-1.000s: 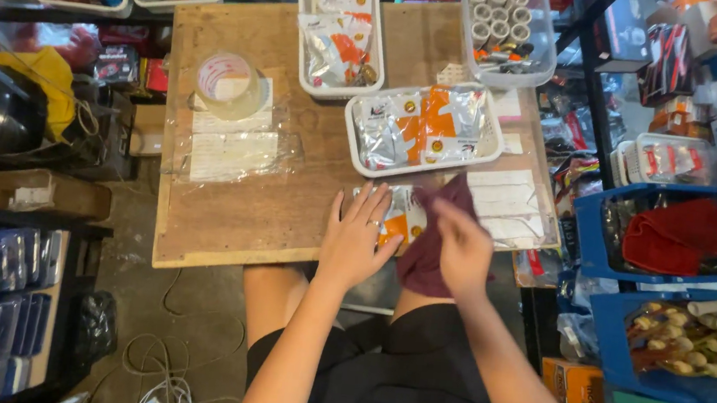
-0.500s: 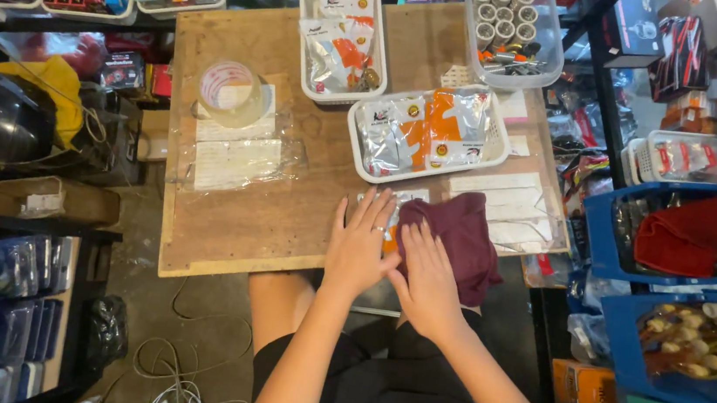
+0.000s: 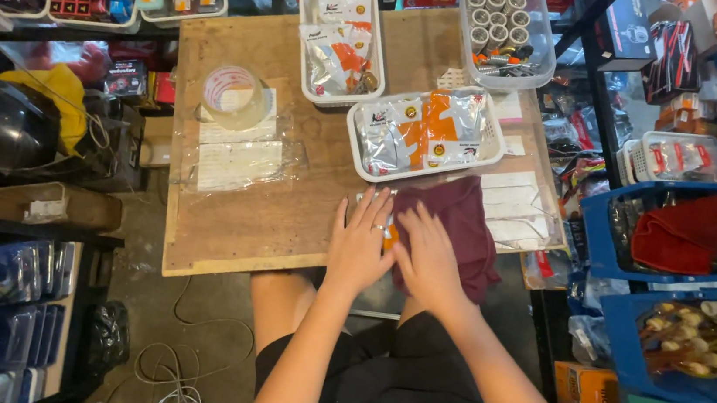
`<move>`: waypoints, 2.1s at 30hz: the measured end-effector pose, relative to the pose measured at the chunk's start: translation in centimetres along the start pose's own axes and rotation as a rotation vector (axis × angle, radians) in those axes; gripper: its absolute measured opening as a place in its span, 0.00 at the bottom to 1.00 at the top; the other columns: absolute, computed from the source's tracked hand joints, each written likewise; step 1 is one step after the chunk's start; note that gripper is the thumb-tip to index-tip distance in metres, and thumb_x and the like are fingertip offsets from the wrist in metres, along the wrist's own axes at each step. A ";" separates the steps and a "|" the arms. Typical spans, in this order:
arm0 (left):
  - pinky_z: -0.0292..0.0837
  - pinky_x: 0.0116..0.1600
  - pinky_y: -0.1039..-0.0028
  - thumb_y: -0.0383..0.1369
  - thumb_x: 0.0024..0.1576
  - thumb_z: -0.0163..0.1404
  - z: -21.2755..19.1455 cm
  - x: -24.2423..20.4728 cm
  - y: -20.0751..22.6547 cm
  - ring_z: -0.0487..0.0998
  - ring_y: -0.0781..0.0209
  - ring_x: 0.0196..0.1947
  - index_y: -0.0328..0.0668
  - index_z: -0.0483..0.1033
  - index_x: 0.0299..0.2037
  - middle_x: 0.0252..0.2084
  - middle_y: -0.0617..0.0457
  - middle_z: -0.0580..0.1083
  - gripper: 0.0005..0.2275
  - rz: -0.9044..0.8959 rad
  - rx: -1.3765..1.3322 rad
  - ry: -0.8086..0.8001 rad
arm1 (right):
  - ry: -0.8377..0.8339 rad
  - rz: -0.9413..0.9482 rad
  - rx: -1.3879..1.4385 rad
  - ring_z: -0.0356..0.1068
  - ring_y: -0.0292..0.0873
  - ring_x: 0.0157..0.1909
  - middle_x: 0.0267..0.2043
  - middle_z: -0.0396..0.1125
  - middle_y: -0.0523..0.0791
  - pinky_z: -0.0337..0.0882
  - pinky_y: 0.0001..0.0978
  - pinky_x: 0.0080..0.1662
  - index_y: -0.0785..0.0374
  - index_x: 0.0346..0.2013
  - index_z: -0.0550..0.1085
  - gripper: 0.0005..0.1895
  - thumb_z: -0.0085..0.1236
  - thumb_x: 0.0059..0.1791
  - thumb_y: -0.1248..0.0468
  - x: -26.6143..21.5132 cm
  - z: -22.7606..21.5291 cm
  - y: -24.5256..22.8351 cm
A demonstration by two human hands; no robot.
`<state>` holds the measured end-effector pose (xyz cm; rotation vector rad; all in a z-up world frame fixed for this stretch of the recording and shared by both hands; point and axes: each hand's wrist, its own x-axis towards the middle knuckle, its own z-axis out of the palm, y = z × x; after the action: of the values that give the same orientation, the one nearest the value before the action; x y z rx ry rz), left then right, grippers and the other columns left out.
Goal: The person wipes the surface of small packaged items with a maroon cloth on a wooden table. They handle the items one by one, wiping them down and placing them into a white plastic tray.
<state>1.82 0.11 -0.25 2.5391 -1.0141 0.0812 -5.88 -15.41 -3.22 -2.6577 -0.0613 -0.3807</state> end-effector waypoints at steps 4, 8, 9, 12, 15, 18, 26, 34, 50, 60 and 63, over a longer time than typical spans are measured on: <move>0.45 0.73 0.44 0.43 0.47 0.54 -0.6 0.1 0.2 0.53 0.55 0.75 0.41 0.61 0.69 0.73 0.50 0.59 0.36 -0.005 -0.009 -0.037 | -0.027 0.021 0.053 0.53 0.57 0.75 0.68 0.62 0.54 0.51 0.57 0.71 0.61 0.68 0.64 0.29 0.52 0.54 0.55 -2.0 -1.9 -2.5; 0.44 0.73 0.43 0.43 0.48 0.54 0.1 0.1 0.1 0.51 0.54 0.76 0.40 0.60 0.69 0.74 0.50 0.57 0.36 -0.010 -0.007 -0.052 | -0.067 0.020 0.055 0.53 0.57 0.76 0.68 0.62 0.55 0.53 0.57 0.70 0.62 0.68 0.64 0.27 0.49 0.55 0.55 0.0 -0.5 -0.3; 0.45 0.73 0.44 0.43 0.49 0.53 0.1 0.1 -0.1 0.51 0.54 0.76 0.39 0.60 0.69 0.74 0.50 0.57 0.35 -0.014 0.001 -0.035 | -0.050 0.021 0.052 0.53 0.58 0.75 0.68 0.62 0.55 0.54 0.57 0.70 0.62 0.67 0.64 0.26 0.50 0.55 0.57 1.1 0.3 0.4; 0.46 0.73 0.46 0.43 0.51 0.53 0.5 0.0 -0.1 0.53 0.55 0.75 0.40 0.61 0.68 0.73 0.50 0.59 0.34 -0.016 0.010 0.004 | -0.049 0.024 0.053 0.53 0.57 0.76 0.68 0.62 0.55 0.53 0.58 0.71 0.62 0.67 0.63 0.26 0.49 0.56 0.56 3.7 -0.4 0.3; 0.44 0.74 0.46 0.42 0.50 0.53 0.3 0.0 -0.1 0.50 0.54 0.76 0.39 0.61 0.68 0.74 0.50 0.57 0.35 -0.010 0.024 -0.033 | -0.069 0.013 0.027 0.51 0.58 0.76 0.69 0.61 0.57 0.53 0.59 0.70 0.64 0.68 0.62 0.28 0.47 0.57 0.52 2.8 -0.8 -0.7; 0.43 0.74 0.44 0.43 0.45 0.57 0.2 0.0 -0.5 0.49 0.53 0.76 0.39 0.58 0.70 0.75 0.49 0.56 0.40 0.003 0.017 -0.068 | -0.093 -0.008 -0.004 0.52 0.59 0.76 0.69 0.60 0.57 0.52 0.57 0.71 0.64 0.69 0.61 0.32 0.49 0.55 0.52 -0.2 -1.7 -1.6; 0.45 0.73 0.45 0.45 0.50 0.53 0.3 0.1 -0.2 0.53 0.53 0.75 0.41 0.62 0.68 0.73 0.50 0.59 0.35 0.009 0.003 0.015 | -0.109 -0.001 -0.065 0.51 0.55 0.77 0.71 0.59 0.54 0.51 0.55 0.71 0.61 0.73 0.58 0.35 0.51 0.54 0.53 -1.7 -1.9 -0.6; 0.47 0.73 0.46 0.44 0.53 0.50 0.5 -0.4 -0.4 0.55 0.53 0.74 0.40 0.63 0.67 0.72 0.49 0.61 0.31 0.014 0.024 0.087 | -0.036 0.023 -0.057 0.52 0.56 0.77 0.69 0.63 0.53 0.51 0.59 0.70 0.60 0.70 0.65 0.27 0.48 0.57 0.53 1.1 -1.4 0.3; 0.45 0.73 0.45 0.49 0.59 0.49 0.3 -0.5 -0.2 0.55 0.51 0.75 0.39 0.63 0.67 0.72 0.47 0.61 0.30 0.023 -0.040 0.075 | -0.126 0.059 -0.164 0.46 0.52 0.79 0.74 0.57 0.48 0.46 0.65 0.71 0.56 0.74 0.59 0.32 0.47 0.57 0.48 0.5 -2.7 3.0; 0.51 0.72 0.47 0.47 0.52 0.58 2.3 -1.2 -2.0 0.55 0.37 0.71 0.53 0.71 0.63 0.66 0.45 0.60 0.28 0.004 -0.150 0.179 | 0.217 0.323 -0.250 0.48 0.53 0.78 0.71 0.58 0.50 0.42 0.64 0.72 0.57 0.65 0.64 0.36 0.62 0.49 0.45 -1.3 0.0 3.2; 0.61 0.64 0.54 0.39 0.52 0.61 1.7 -1.4 -1.8 0.63 0.42 0.60 0.57 0.79 0.56 0.56 0.50 0.64 0.20 -0.037 -0.248 0.248 | 0.324 0.472 -0.374 0.40 0.62 0.79 0.74 0.49 0.59 0.41 0.60 0.73 0.66 0.69 0.58 0.47 0.68 0.45 0.47 -2.6 1.6 7.1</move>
<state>1.87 1.54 -2.72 2.2557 -0.8250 0.2389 -7.21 -21.00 -8.41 -2.8036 0.7919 -0.7068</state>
